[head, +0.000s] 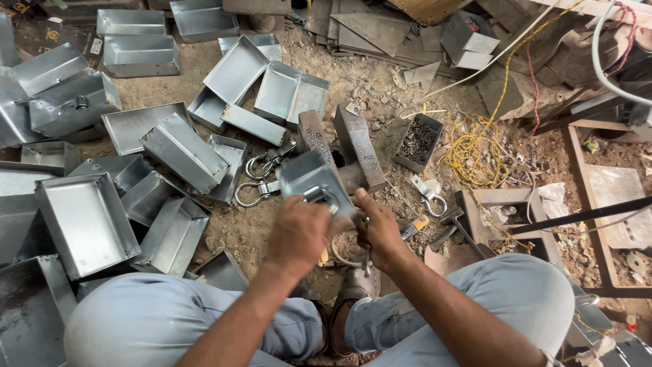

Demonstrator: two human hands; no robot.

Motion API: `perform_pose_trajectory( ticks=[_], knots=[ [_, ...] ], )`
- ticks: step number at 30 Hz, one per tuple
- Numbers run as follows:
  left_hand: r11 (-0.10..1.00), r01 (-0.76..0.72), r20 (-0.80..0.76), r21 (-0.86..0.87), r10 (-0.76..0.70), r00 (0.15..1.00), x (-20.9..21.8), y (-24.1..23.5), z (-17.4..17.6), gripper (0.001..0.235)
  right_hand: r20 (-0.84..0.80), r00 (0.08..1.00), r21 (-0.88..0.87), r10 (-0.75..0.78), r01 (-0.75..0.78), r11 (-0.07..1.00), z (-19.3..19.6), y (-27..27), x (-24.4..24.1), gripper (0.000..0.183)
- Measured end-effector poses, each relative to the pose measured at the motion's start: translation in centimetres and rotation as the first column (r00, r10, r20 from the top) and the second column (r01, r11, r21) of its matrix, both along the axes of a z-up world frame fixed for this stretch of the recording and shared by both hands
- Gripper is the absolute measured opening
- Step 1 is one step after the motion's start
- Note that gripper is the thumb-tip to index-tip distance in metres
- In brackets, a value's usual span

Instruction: The person welds metal boxes using a welding torch and handles small metal components like handles and rings to assemble the boxes.

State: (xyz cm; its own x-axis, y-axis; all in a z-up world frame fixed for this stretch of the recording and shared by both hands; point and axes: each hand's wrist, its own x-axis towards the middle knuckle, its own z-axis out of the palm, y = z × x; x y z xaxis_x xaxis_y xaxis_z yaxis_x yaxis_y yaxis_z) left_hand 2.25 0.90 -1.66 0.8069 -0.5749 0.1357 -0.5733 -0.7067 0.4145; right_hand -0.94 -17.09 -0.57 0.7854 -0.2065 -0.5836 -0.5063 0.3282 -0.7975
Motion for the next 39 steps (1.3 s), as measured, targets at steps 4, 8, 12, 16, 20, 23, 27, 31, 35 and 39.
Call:
perform_pose_trajectory(
  ticks=[4, 8, 12, 16, 20, 23, 27, 31, 35, 39],
  knots=[
    [0.807, -0.447, -0.464, -0.386, 0.249, 0.850, 1.8, 3.1, 0.4, 0.063, 0.046, 0.991, -0.078, 0.127, -0.123, 0.989, -0.9, 0.0, -0.3, 0.041],
    [0.612, -0.683, -0.683, -0.398, 0.300, 0.666, 1.9, 4.5, -0.3, 0.062, -0.032, 0.958, -0.247, 0.286, -0.285, 0.926, -4.6, 2.3, -1.8, 0.027],
    [0.379, -0.757, -0.738, -0.532, 0.231, 0.634, 3.4, 5.8, -1.9, 0.066, -0.083, 0.908, -0.273, 0.410, -0.416, 0.867, -9.0, 4.8, -4.2, 0.026],
    [0.120, -0.861, -0.853, -0.495, 0.123, 0.508, 4.6, 6.5, -3.1, 0.061, -0.191, 0.717, -0.313, 0.671, -0.692, 0.651, -13.1, 4.5, -4.7, 0.027],
    [-0.078, -0.944, -0.947, -0.321, 0.010, 0.321, 4.9, 5.4, -2.6, 0.062, -0.291, 0.448, -0.691, 0.845, -0.710, 0.139, -14.5, 3.4, -4.9, 0.027],
    [-0.116, -0.976, -0.980, -0.184, -0.048, 0.191, 4.7, 4.6, -1.4, 0.066, -0.271, 0.339, -0.761, 0.901, -0.648, 0.015, -12.9, 2.9, -4.5, 0.031],
    [-0.102, -0.974, -0.973, -0.203, -0.089, 0.212, 4.9, 3.9, -0.4, 0.069, -0.447, 0.302, -0.679, 0.842, -0.727, -0.100, -10.6, 2.1, -2.0, 0.035],
    [-0.149, -0.909, -0.889, -0.389, -0.199, 0.413, 5.2, 3.5, -2.0, 0.067, -0.560, 0.442, -0.703, 0.701, -0.701, -0.120, -10.2, -1.3, 0.2, 0.030],
    [-0.197, -0.817, -0.772, -0.541, -0.268, 0.576, 5.3, 3.1, -4.1, 0.064, -0.565, 0.615, -0.644, 0.551, -0.746, 0.173, -9.9, -4.6, 2.1, 0.030],
    [-0.222, -0.806, -0.750, -0.548, -0.296, 0.591, 5.4, 3.0, -5.0, 0.063, -0.497, 0.782, -0.665, 0.376, -0.622, 0.414, -5.6, -8.6, 3.9, 0.030]
  ],
)
